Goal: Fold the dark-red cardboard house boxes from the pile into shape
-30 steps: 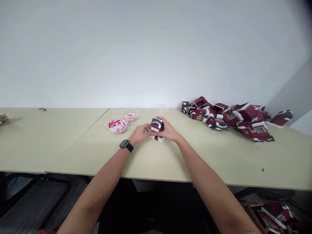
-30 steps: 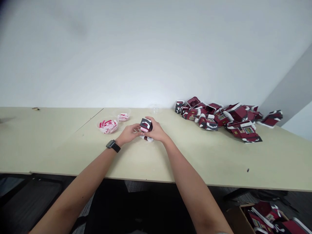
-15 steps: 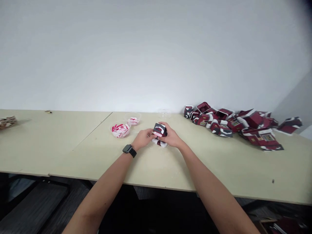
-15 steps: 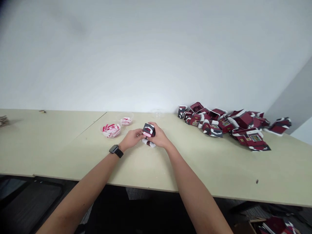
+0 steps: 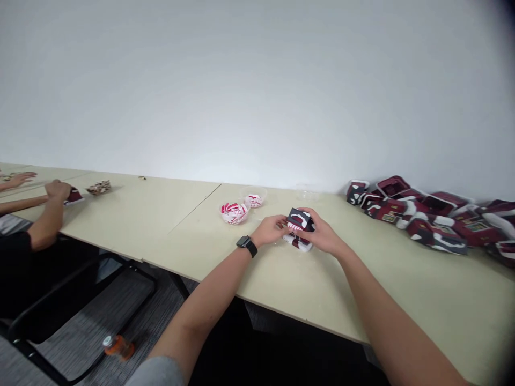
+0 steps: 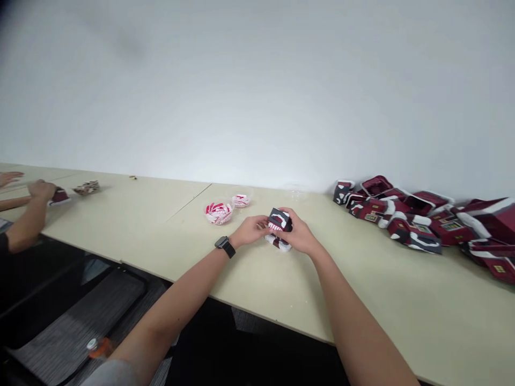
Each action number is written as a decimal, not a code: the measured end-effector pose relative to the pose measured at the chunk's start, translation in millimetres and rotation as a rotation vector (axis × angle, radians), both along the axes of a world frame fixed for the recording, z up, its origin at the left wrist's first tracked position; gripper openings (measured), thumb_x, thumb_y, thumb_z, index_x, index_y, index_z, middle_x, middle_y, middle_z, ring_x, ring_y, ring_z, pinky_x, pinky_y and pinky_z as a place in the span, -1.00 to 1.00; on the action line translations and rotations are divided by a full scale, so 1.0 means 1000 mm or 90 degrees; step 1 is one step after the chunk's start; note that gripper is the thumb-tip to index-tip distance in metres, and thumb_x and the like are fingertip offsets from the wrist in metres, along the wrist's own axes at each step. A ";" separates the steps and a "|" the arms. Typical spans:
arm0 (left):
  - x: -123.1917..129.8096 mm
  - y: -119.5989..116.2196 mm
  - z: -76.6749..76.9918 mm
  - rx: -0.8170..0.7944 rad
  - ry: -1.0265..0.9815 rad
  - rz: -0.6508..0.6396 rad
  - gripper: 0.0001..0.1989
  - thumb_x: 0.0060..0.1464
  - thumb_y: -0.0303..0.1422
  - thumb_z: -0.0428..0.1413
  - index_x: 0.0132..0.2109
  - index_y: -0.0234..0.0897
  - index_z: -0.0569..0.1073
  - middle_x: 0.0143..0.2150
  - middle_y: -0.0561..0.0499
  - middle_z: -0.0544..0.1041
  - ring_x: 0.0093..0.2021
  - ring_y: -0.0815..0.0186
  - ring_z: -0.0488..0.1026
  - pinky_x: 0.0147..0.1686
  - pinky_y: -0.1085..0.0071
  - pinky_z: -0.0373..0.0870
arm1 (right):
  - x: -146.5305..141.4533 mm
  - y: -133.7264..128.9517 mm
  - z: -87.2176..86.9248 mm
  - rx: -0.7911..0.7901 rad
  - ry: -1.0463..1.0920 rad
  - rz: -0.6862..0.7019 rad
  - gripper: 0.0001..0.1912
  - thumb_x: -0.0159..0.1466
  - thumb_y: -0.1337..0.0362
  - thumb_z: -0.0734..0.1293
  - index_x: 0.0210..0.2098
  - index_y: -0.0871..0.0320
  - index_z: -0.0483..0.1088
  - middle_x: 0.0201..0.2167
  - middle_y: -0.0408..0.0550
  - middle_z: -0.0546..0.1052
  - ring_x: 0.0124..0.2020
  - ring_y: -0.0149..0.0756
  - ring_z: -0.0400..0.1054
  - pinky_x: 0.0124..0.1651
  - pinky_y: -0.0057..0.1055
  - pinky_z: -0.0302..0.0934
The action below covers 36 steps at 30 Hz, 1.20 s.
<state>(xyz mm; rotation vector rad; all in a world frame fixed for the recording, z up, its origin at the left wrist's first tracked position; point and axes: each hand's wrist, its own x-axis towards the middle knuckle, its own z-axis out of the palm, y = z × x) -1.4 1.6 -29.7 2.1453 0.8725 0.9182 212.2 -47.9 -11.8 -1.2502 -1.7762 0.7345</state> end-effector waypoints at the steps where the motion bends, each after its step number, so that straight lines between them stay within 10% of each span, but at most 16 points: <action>1: 0.000 0.001 -0.001 -0.010 -0.014 -0.004 -0.55 0.19 -0.08 0.24 0.06 -0.33 0.59 -0.03 -0.14 0.67 -0.11 0.20 0.57 -0.06 0.32 0.44 | 0.000 0.000 -0.001 0.000 0.004 0.007 -0.27 0.17 0.00 0.50 0.27 -0.07 0.26 0.13 -0.03 0.55 0.07 -0.03 0.48 0.18 -0.04 0.36; 28: 0.003 0.009 -0.014 -0.124 -0.101 -0.073 -0.38 0.14 -0.04 0.27 0.21 -0.35 0.48 0.21 -0.25 0.55 0.12 0.06 0.51 0.14 0.18 0.40 | -0.007 -0.005 0.003 -0.018 0.016 0.014 -0.35 0.15 0.02 0.49 0.20 -0.09 0.34 0.07 -0.05 0.58 0.02 -0.04 0.50 0.12 -0.06 0.41; 36: 0.009 -0.004 -0.007 -0.036 -0.011 0.020 -0.51 0.15 -0.13 0.25 0.12 -0.34 0.47 0.11 -0.23 0.59 0.06 0.04 0.52 0.10 0.13 0.40 | -0.005 -0.001 0.000 -0.012 0.016 -0.004 -0.38 0.07 0.17 0.49 0.13 -0.06 0.38 0.01 -0.07 0.59 -0.01 -0.03 0.49 0.14 -0.01 0.36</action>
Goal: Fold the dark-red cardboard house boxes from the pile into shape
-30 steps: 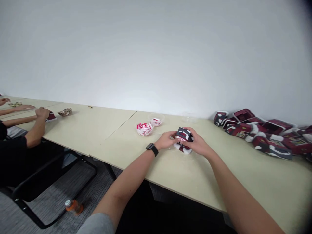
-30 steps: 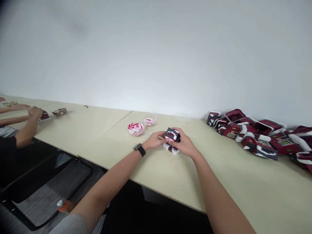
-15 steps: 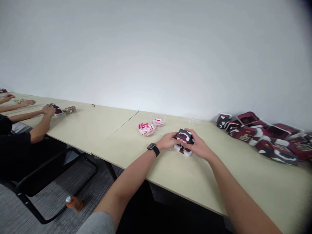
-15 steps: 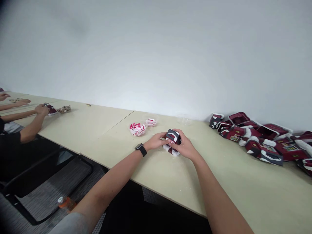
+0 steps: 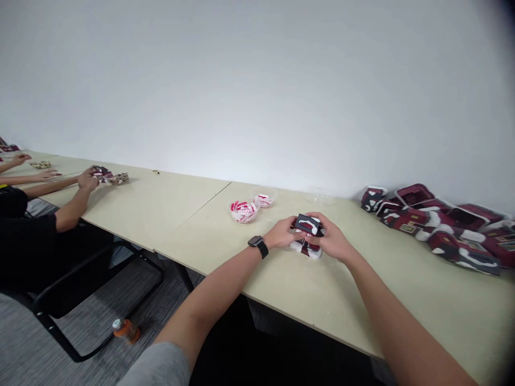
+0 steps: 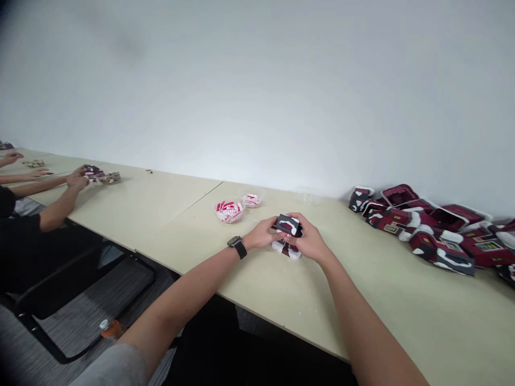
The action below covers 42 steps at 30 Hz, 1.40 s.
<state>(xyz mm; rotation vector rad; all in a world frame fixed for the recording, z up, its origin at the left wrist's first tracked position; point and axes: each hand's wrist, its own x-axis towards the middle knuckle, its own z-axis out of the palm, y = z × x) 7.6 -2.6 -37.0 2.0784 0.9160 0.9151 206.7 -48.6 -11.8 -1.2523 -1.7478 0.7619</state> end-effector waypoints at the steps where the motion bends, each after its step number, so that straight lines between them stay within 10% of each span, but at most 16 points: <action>1: 0.000 -0.002 0.002 0.002 0.006 0.003 -0.51 0.15 -0.11 0.25 0.10 -0.33 0.46 0.10 -0.22 0.59 0.05 0.04 0.52 0.09 0.13 0.40 | 0.001 0.000 0.001 0.001 0.005 0.003 -0.38 0.06 0.17 0.50 0.12 -0.05 0.39 0.02 -0.06 0.59 0.00 -0.02 0.48 0.15 -0.01 0.36; 12: -0.017 -0.042 0.061 -0.068 -0.106 -0.008 -0.37 -0.15 0.00 0.47 -0.09 -0.27 0.42 -0.18 -0.07 0.57 -0.23 0.25 0.49 -0.22 0.31 0.43 | 0.014 -0.018 0.026 -0.109 0.213 0.180 -0.17 0.18 -0.13 0.51 0.36 -0.16 0.24 0.18 0.04 0.52 0.14 0.01 0.46 0.14 -0.03 0.43; 20: -0.128 -0.107 0.075 0.045 -0.278 0.354 -0.39 -0.11 -0.09 0.46 -0.01 -0.26 0.43 0.01 -0.17 0.62 -0.03 0.14 0.61 -0.05 0.22 0.57 | 0.009 -0.017 0.024 -0.128 0.258 0.199 -0.48 0.35 -0.13 0.36 0.23 -0.16 0.41 0.41 0.01 0.36 0.33 0.08 0.35 0.24 0.05 0.40; 30: -0.312 -0.079 0.048 0.099 -0.112 0.968 -0.33 -0.30 -0.03 0.48 -0.15 -0.25 0.36 -0.15 -0.06 0.57 -0.09 0.08 0.56 -0.12 0.22 0.48 | -0.001 -0.017 0.021 -0.174 0.267 0.153 -0.60 0.27 -0.01 0.46 0.06 -0.09 0.54 0.31 0.00 0.46 0.24 0.01 0.42 0.20 -0.06 0.43; 42: -0.385 -0.055 0.049 0.001 -0.045 1.172 -0.27 -0.34 -0.21 0.51 -0.38 -0.14 0.03 -0.25 0.07 0.25 0.18 0.03 0.32 0.26 0.05 0.31 | -0.005 -0.017 0.021 -0.175 0.252 0.145 -0.62 0.27 0.02 0.44 0.05 -0.08 0.54 0.27 -0.01 0.49 0.21 -0.03 0.45 0.18 -0.07 0.44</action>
